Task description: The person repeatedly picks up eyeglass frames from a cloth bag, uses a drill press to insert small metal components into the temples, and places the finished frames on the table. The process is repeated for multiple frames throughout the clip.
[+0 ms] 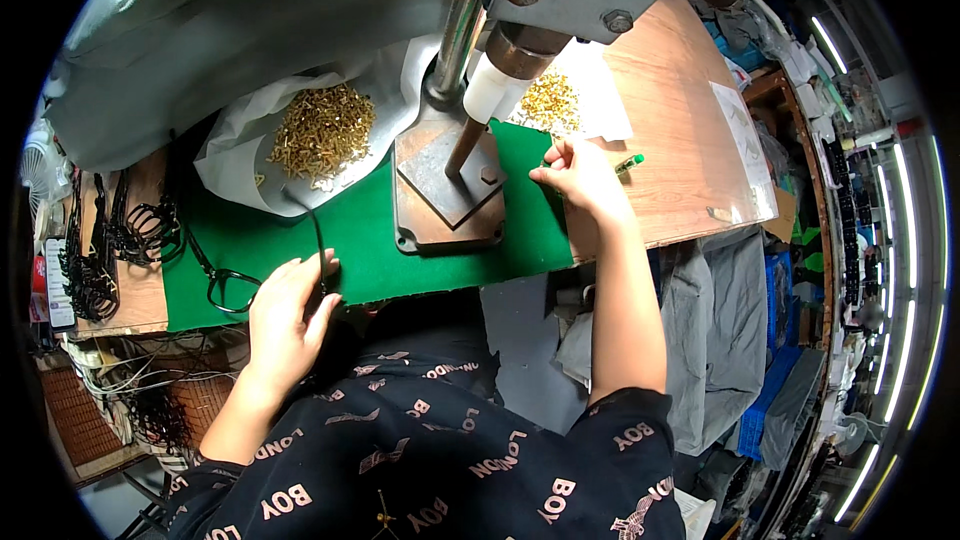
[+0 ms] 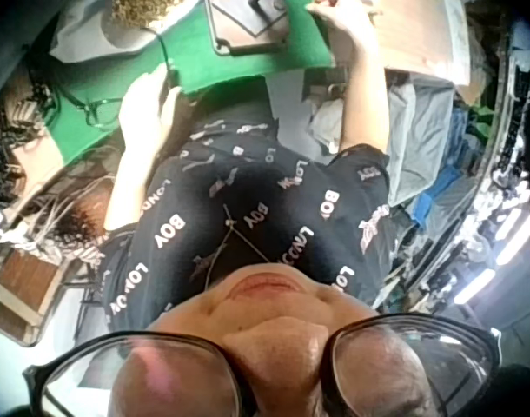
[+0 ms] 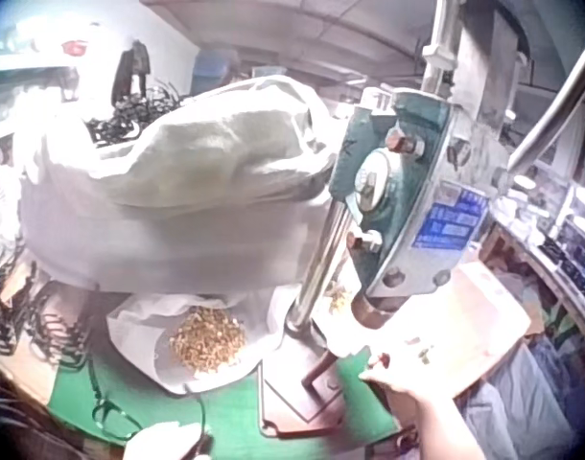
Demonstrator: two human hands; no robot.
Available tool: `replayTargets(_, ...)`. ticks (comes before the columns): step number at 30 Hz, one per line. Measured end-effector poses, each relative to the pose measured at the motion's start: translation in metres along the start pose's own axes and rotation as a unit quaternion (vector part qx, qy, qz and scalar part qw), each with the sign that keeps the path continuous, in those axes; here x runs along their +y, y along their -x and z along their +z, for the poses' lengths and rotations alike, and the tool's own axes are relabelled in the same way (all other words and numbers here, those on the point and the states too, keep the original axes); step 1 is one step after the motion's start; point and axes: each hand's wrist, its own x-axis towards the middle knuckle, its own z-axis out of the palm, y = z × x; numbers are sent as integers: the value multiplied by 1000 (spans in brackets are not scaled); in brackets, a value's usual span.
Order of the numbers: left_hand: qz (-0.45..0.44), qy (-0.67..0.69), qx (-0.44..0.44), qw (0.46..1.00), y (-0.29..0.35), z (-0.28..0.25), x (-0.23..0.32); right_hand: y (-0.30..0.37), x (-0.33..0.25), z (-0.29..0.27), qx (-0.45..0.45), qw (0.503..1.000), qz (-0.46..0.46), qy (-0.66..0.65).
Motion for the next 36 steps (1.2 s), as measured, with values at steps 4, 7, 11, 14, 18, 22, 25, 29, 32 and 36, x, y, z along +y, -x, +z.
replayTargets(4, 39, 68, 11, 997, 3, -4, -2, -10, -3, -10, -48, 996, 18, 72)
replayTargets(7, 42, 170, 16, 984, -1, -13, 4, -12, -2, -10, -26, 987, -51, 149)
replayTargets(11, 52, 374, -45, 925, -18, -22, 20, 26, -14, 10, 14, 996, -73, -55)
replayTargets(14, 26, 452, -112, 884, -27, -21, 26, 89, -68, 45, -39, 908, -145, -392)
replayTargets(18, 53, 357, -131, 924, -37, -16, 32, 126, -105, 106, -126, 776, -260, -561)
replayTargets(22, 94, 312, -89, 941, -38, -17, 33, 131, -109, 116, -102, 773, -215, -588)
replayTargets(25, 129, 275, -58, 951, -36, -14, 28, 127, -112, 115, -126, 765, -178, -606)
replayTargets(29, 148, 238, -69, 957, -38, -19, 27, 119, -110, 98, -234, 827, -107, -500)
replayTargets(32, 153, 221, -90, 959, -39, -20, 30, 111, -116, 81, -208, 905, -248, -278)
replayTargets(36, 165, 303, -110, 932, -51, -19, 43, 114, -117, 68, -212, 879, -219, -367)
